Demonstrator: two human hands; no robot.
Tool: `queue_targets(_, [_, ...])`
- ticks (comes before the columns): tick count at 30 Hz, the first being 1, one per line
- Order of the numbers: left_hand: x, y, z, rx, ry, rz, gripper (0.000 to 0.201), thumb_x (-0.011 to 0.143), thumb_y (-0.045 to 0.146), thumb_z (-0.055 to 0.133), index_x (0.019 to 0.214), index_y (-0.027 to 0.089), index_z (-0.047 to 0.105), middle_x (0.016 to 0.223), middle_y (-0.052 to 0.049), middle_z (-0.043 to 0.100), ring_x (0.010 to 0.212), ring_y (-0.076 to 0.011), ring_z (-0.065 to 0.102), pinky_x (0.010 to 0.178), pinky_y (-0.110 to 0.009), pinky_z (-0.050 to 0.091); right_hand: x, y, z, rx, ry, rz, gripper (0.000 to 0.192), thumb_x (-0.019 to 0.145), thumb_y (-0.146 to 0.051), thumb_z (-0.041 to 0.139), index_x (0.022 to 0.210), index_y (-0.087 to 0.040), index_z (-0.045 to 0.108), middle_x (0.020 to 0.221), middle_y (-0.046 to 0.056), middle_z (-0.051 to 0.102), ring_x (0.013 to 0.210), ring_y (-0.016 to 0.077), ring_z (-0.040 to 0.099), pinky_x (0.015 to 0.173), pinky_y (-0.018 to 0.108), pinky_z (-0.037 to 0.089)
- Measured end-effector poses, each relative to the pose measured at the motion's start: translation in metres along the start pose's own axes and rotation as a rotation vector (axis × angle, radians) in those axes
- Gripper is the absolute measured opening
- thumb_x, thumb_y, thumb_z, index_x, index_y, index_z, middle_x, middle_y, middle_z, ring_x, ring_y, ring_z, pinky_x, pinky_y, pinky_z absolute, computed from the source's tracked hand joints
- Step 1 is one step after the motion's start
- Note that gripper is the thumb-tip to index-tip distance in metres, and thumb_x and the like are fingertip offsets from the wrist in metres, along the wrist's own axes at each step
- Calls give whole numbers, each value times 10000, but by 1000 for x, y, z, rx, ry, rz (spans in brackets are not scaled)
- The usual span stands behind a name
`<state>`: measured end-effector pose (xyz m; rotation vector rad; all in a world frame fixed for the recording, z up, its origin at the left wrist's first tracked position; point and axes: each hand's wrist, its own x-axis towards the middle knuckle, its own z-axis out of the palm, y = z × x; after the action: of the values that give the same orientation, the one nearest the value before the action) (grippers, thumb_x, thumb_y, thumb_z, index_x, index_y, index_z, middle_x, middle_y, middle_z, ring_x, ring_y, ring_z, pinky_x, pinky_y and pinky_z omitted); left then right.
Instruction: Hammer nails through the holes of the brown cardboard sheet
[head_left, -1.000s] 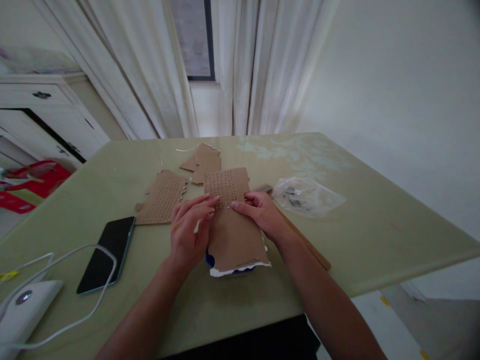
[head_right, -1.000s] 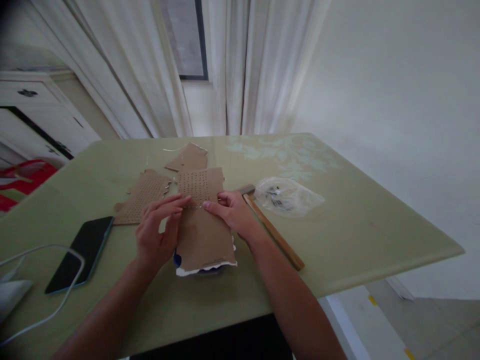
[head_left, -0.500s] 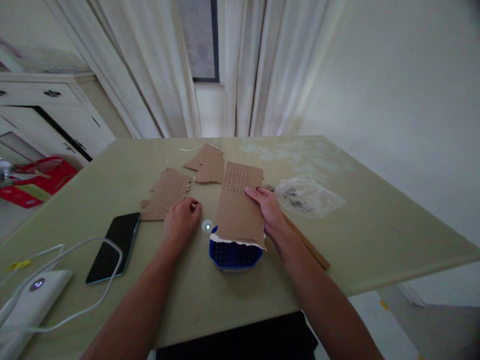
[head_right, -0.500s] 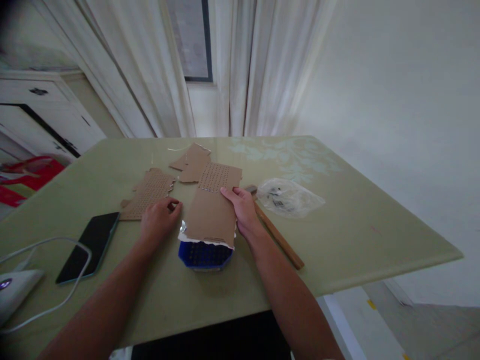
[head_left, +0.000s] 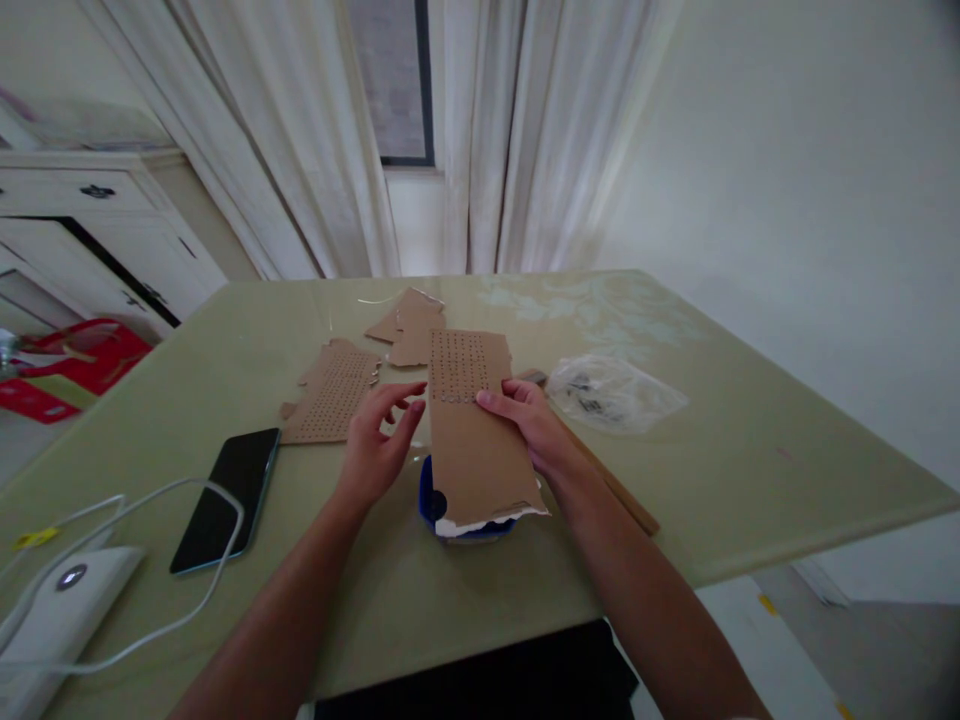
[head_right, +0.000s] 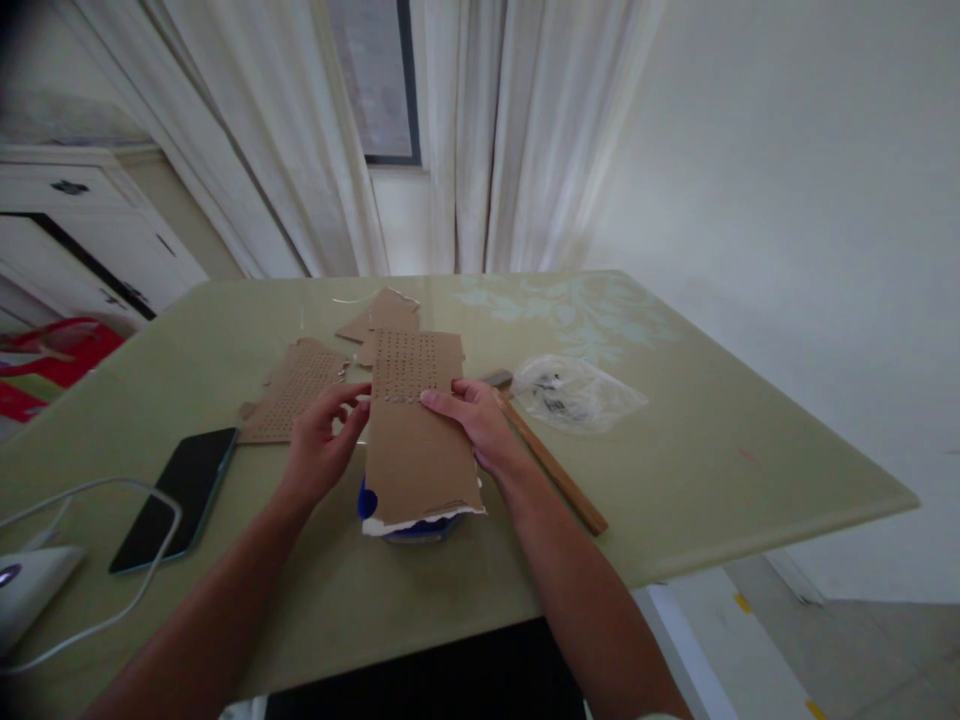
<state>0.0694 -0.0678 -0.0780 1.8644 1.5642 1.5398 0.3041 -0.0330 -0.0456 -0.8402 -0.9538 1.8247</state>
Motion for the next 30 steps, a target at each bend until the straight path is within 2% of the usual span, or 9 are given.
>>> queue_targets(2, [-3,9,2,-115,-34,51,239,1030,425,701,1069,245,854,1093,-88,842,893,-218,703,732,-321,488,-2,-1,0,-13,-28,9,483,638,-463,1063,954,-157,863,904,100,886,700,212,801,694,320,644])
queue_targets(5, [-7,14,4,-170,-55,67,169,1012,366,737,954,248,844,1043,-79,842,930,-223,712,751,-328,494,-4,-2,0,-23,-54,1,498,649,-485,1059,972,-162,860,931,104,889,711,220,805,713,340,649])
queue_targets(12, [-5,16,4,-206,-63,67,83,986,296,743,954,233,785,966,-63,812,851,-200,687,730,-322,492,-1,2,-5,-23,-46,-19,508,646,-489,1063,980,-159,868,947,111,894,716,229,818,705,342,663])
queue_targets(22, [-9,25,5,-171,32,223,90,1022,163,671,979,236,702,973,-32,753,885,-175,670,738,-295,509,-3,-3,-2,-130,-44,-3,517,626,-507,1074,983,-184,885,952,87,898,795,247,852,746,333,671])
queue_targets(28, [-14,22,7,-162,30,171,91,1027,194,678,948,232,701,955,-35,750,842,-176,644,727,-301,505,-2,-2,-1,-172,-38,9,503,645,-468,1069,1005,-171,882,980,96,902,797,233,843,747,325,664])
queue_targets(30, [-14,20,7,-157,18,152,63,1040,223,685,993,232,726,970,-36,757,853,-177,655,743,-303,515,-2,-1,-1,-174,-7,-9,483,653,-467,1063,988,-174,874,991,94,902,790,226,836,736,320,657])
